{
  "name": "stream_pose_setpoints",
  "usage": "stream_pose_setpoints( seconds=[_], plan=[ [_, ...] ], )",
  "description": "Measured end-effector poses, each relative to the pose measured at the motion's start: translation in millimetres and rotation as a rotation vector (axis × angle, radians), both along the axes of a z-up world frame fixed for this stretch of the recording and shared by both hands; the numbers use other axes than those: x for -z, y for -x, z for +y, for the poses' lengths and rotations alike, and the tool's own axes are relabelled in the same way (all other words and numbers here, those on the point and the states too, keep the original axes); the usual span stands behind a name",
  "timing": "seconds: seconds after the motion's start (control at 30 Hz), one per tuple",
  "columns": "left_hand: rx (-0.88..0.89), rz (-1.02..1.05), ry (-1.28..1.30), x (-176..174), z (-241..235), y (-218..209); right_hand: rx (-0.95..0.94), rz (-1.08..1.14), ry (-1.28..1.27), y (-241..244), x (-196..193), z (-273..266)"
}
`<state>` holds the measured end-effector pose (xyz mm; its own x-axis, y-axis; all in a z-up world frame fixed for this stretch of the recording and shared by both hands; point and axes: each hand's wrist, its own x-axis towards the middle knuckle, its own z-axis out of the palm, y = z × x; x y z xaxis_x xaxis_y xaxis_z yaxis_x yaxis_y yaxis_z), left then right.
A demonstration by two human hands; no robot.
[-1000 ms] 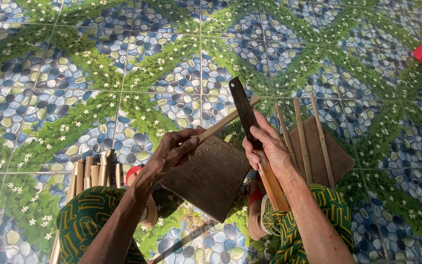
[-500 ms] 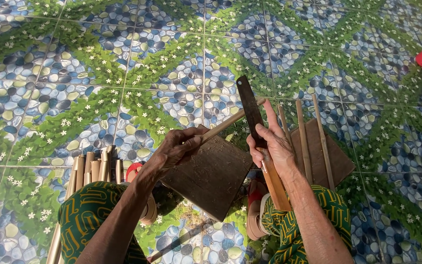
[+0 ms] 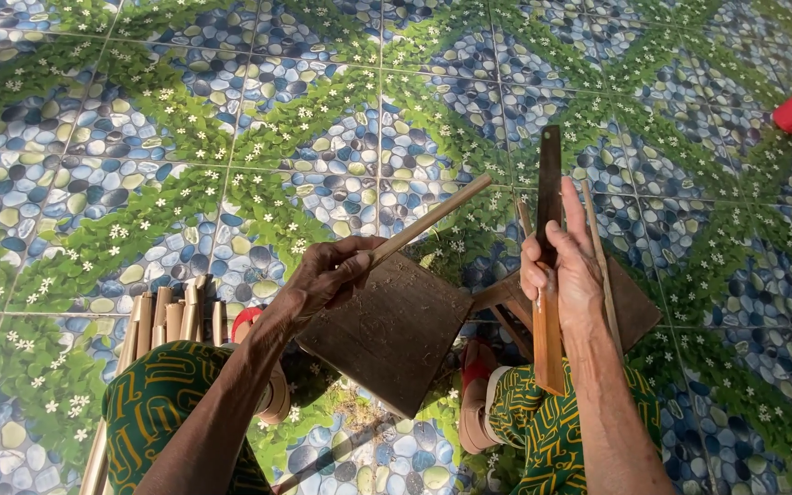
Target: The person sits on a tiled floor and uses a machete to repeatedly shave and sharpen a thin bamboo stick held against a small wooden block. The person rotates the stick and continues the shaving motion throughout the clip.
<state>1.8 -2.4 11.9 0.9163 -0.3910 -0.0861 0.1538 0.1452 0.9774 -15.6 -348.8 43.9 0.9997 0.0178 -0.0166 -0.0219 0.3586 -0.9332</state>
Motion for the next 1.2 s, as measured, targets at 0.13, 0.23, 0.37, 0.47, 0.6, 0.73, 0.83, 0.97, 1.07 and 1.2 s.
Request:
stream_pose_setpoints(
  seconds=[0.13, 0.23, 0.37, 0.47, 0.6, 0.73, 0.83, 0.97, 1.07, 1.2],
  plan=[
    [-0.02, -0.008, -0.044, 24, -1, -9, -0.121, 0.161, -0.032, 12, 12, 63],
    [-0.037, 0.016, -0.063, 28, 0, -12, -0.317, 0.251, -0.055, 26, 9, 104],
    [-0.03, 0.009, -0.06, 20, 1, -6, -0.43, 0.298, -0.066, 24, 11, 108],
    [-0.026, 0.039, -0.062, 10, 1, -1, -0.339, 0.225, -0.076, 6, 17, 76],
    [0.011, 0.076, -0.069, 4, 0, 1, -0.149, 0.074, -0.073, -17, 30, 21],
    [-0.021, 0.059, -0.04, 12, 0, -3, -0.102, 0.044, -0.072, -16, 27, 15],
    [-0.117, 0.052, -0.018, 15, 0, -5, -0.167, 0.051, -0.11, -5, 24, 40],
    [-0.122, 0.088, -0.01, 14, 0, -2, -0.278, 0.108, -0.141, 3, 34, 67],
    [-0.124, 0.109, -0.002, 15, -2, 0, -0.282, 0.154, -0.13, 7, 36, 75],
    [-0.056, 0.023, 0.055, 30, 3, -7, -0.372, 0.258, -0.165, 7, 32, 76]
  ],
)
